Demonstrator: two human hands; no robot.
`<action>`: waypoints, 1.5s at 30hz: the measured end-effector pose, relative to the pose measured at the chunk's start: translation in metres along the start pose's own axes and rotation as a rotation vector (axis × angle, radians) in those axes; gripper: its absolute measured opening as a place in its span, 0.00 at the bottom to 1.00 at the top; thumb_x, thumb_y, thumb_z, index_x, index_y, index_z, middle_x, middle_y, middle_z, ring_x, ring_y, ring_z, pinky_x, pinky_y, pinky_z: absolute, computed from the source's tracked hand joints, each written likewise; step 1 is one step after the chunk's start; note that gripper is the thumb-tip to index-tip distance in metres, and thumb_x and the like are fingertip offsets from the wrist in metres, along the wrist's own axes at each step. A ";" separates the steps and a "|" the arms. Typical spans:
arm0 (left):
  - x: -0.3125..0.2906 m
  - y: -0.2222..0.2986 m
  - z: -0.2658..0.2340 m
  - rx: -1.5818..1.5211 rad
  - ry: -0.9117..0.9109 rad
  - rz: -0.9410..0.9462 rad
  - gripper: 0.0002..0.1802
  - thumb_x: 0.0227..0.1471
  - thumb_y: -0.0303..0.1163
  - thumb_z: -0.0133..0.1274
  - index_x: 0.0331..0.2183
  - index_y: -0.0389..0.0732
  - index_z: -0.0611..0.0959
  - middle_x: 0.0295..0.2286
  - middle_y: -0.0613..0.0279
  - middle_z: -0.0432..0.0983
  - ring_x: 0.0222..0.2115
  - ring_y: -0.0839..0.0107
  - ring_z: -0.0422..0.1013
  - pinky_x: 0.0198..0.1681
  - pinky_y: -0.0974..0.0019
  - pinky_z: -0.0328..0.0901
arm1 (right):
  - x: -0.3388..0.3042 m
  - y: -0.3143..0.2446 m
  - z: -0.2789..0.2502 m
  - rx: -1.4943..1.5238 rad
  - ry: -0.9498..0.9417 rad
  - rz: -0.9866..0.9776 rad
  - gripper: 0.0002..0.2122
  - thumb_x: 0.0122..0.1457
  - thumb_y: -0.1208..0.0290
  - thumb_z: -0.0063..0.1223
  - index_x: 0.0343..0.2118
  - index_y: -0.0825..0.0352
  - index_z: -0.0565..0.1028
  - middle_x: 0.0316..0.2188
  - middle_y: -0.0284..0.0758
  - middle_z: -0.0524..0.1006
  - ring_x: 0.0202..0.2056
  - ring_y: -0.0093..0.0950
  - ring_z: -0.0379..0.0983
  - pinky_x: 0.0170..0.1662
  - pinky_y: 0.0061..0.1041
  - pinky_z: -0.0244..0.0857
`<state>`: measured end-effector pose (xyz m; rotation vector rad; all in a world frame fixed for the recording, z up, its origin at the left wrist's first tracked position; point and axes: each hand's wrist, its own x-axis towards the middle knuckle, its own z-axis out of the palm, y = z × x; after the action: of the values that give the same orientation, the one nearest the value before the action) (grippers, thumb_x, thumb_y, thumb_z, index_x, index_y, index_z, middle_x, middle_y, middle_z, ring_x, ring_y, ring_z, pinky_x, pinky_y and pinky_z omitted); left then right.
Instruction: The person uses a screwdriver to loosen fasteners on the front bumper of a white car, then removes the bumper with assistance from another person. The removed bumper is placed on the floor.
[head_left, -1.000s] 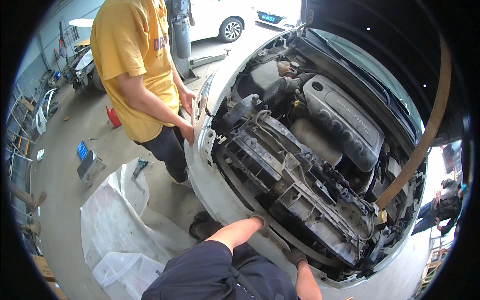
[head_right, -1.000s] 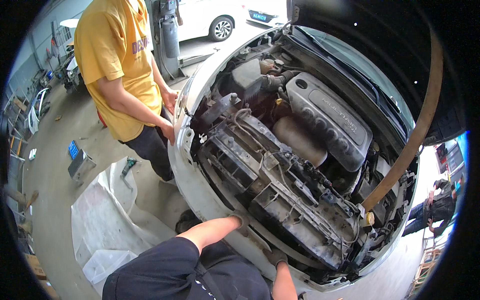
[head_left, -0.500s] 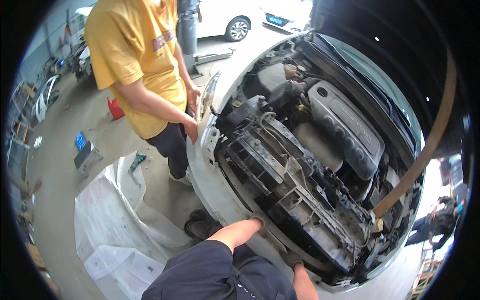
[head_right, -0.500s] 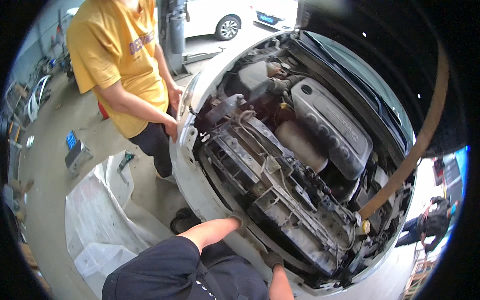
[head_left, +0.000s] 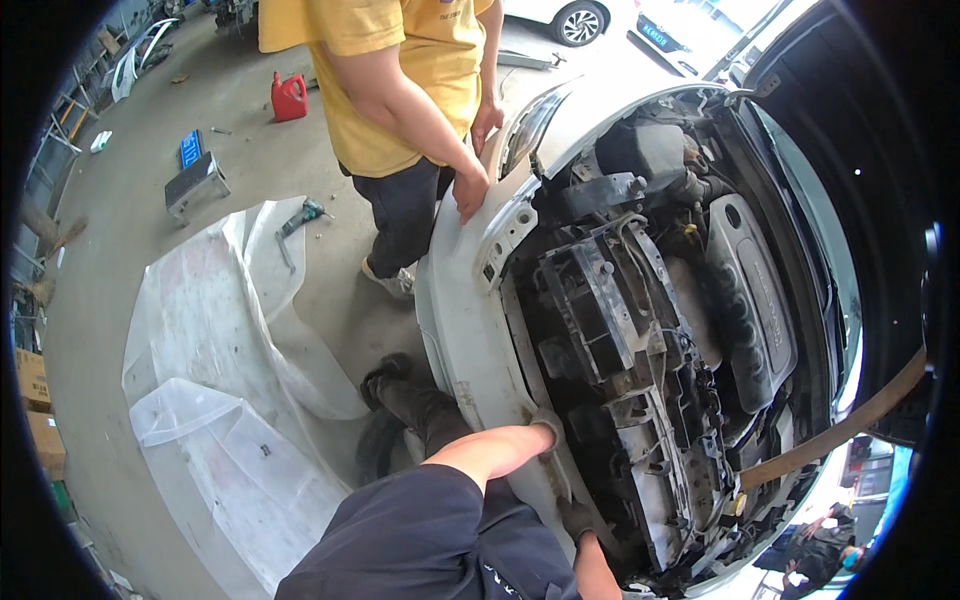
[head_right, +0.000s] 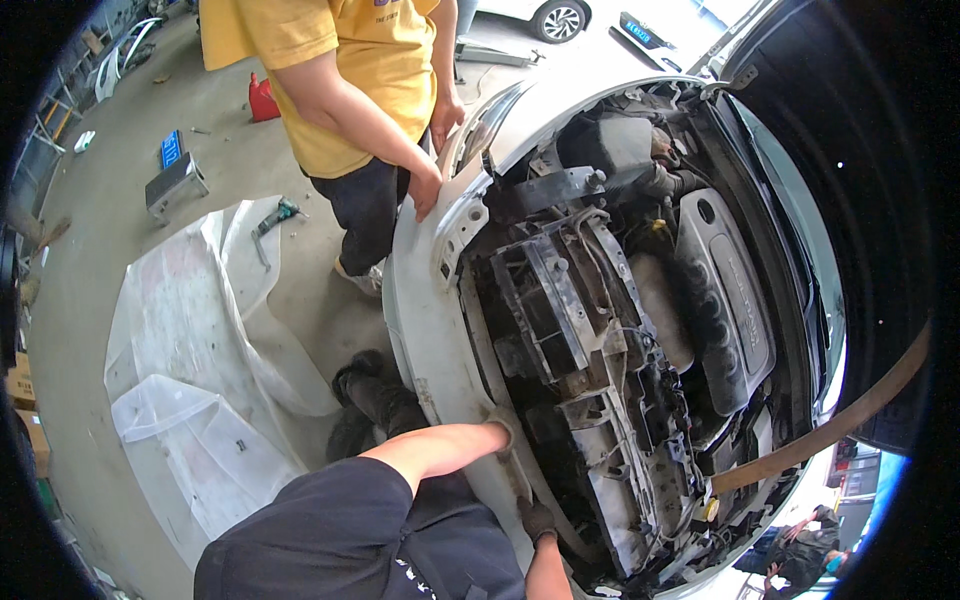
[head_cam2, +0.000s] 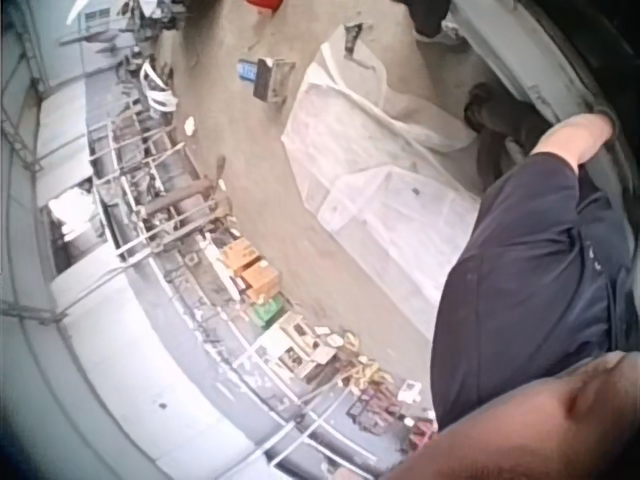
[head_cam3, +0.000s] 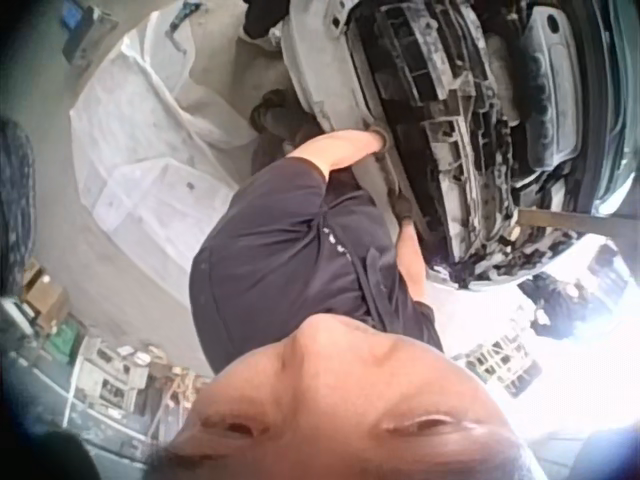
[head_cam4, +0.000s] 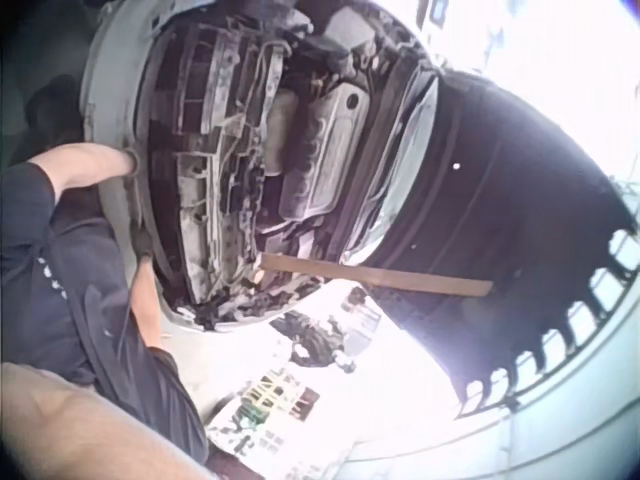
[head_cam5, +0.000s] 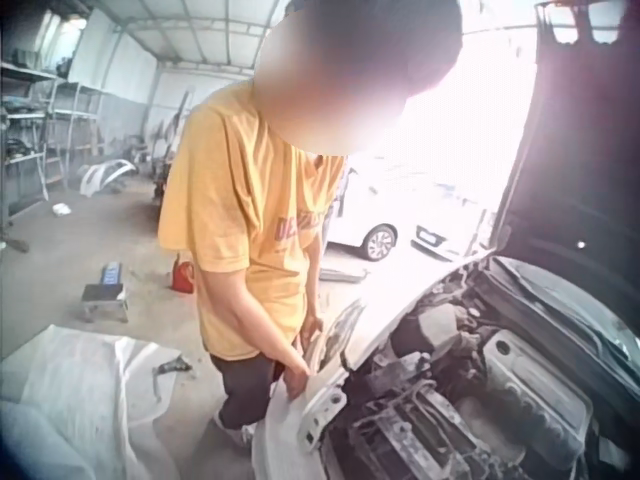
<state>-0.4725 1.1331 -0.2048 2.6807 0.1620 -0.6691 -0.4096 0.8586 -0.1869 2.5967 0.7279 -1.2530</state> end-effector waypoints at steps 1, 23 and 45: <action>0.010 -0.001 0.007 -0.025 -0.005 -0.004 0.23 0.49 0.48 0.58 0.47 0.54 0.86 0.51 0.63 0.78 0.51 0.59 0.74 0.49 0.51 0.69 | -0.002 0.000 -0.001 -0.034 -0.017 -0.004 0.38 0.63 0.38 0.34 0.54 0.77 0.72 0.51 0.60 0.73 0.55 0.53 0.68 0.59 0.42 0.59; -0.005 -0.003 -0.019 -0.033 -0.109 0.023 0.31 0.45 0.57 0.58 0.45 0.47 0.86 0.48 0.53 0.79 0.51 0.51 0.72 0.55 0.49 0.65 | 0.005 0.007 0.017 0.072 0.075 -0.046 0.37 0.62 0.35 0.33 0.58 0.66 0.72 0.56 0.52 0.72 0.59 0.47 0.66 0.62 0.37 0.58; 0.025 0.075 0.009 0.024 -0.141 0.474 0.32 0.54 0.53 0.52 0.50 0.38 0.80 0.47 0.39 0.76 0.50 0.45 0.71 0.54 0.53 0.65 | -0.209 0.124 -0.041 0.365 1.519 0.635 0.14 0.57 0.56 0.54 0.32 0.65 0.75 0.27 0.42 0.76 0.30 0.37 0.75 0.36 0.40 0.69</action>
<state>-0.4391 1.0610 -0.1992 2.5374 -0.5046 -0.6990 -0.4310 0.6912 -0.0069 3.2390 -0.3225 0.9959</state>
